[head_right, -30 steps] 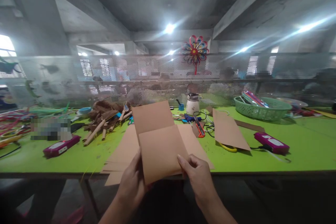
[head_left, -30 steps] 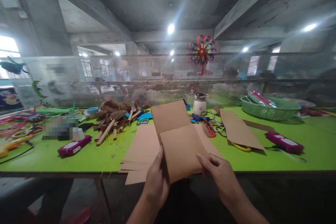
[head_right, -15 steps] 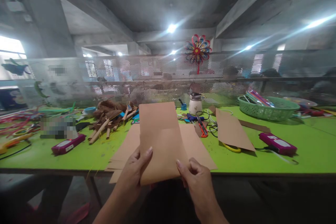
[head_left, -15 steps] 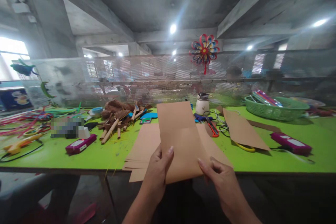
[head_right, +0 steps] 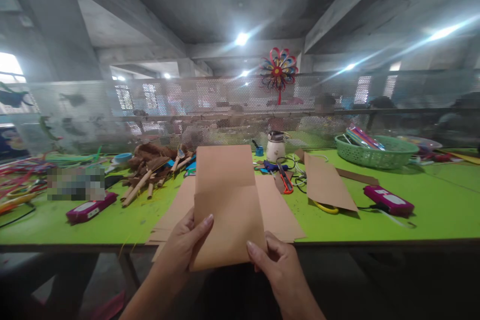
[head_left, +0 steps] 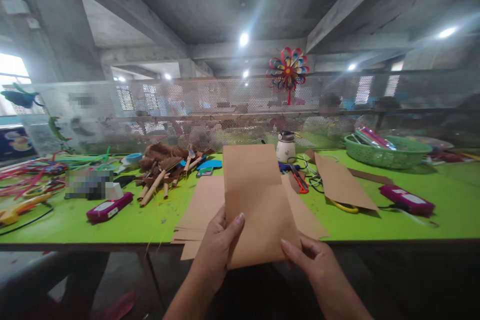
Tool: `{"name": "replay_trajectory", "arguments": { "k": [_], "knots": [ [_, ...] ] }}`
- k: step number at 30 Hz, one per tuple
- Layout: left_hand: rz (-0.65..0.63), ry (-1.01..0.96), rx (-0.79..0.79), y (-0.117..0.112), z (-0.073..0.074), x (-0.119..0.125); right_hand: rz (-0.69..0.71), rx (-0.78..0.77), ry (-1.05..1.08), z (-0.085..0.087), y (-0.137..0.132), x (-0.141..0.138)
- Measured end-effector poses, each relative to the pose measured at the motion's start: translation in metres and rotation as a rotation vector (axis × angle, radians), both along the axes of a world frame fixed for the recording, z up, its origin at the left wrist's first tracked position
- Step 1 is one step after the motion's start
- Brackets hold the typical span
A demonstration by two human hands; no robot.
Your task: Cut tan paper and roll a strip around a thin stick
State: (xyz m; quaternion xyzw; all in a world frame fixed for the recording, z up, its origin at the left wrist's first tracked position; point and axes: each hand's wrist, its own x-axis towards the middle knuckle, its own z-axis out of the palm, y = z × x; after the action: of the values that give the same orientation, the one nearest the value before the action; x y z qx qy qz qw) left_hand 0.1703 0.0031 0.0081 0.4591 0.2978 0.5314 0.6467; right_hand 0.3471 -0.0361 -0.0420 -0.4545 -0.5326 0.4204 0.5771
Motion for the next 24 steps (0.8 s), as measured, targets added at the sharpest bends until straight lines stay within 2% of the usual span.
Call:
{"name": "replay_trajectory", "arguments": {
  "k": [2, 6, 7, 10, 12, 14, 18, 24],
  "knots": [
    [-0.007, 0.023, 0.006, 0.001, 0.001, -0.003, -0.003, -0.006, 0.039, 0.003, 0.002, 0.005],
    [-0.009, 0.059, 0.034, 0.0, 0.003, -0.006, -0.113, 0.047, 0.134, 0.021, 0.013, 0.013],
    [-0.012, 0.068, 0.043, -0.001, 0.003, -0.006, -0.061, 0.038, 0.153, 0.026, 0.016, 0.013],
    [-0.03, 0.091, 0.064, -0.004, 0.004, -0.006, 0.212, -0.059, 0.216, 0.036, 0.018, 0.009],
    [-0.042, 0.099, 0.078, -0.006, 0.004, -0.006, 0.324, -0.121, 0.253, 0.034, 0.017, 0.003],
    [-0.049, 0.101, 0.084, -0.007, 0.003, -0.005, 0.356, -0.141, 0.299, 0.028, 0.016, -0.001],
    [-0.051, 0.078, 0.076, -0.008, 0.0, -0.002, 0.308, -0.115, 0.34, 0.015, 0.015, -0.006],
    [-0.077, 0.05, 0.04, -0.009, -0.003, 0.002, 0.199, -0.135, 0.268, 0.008, 0.016, -0.005]
  ]
}}
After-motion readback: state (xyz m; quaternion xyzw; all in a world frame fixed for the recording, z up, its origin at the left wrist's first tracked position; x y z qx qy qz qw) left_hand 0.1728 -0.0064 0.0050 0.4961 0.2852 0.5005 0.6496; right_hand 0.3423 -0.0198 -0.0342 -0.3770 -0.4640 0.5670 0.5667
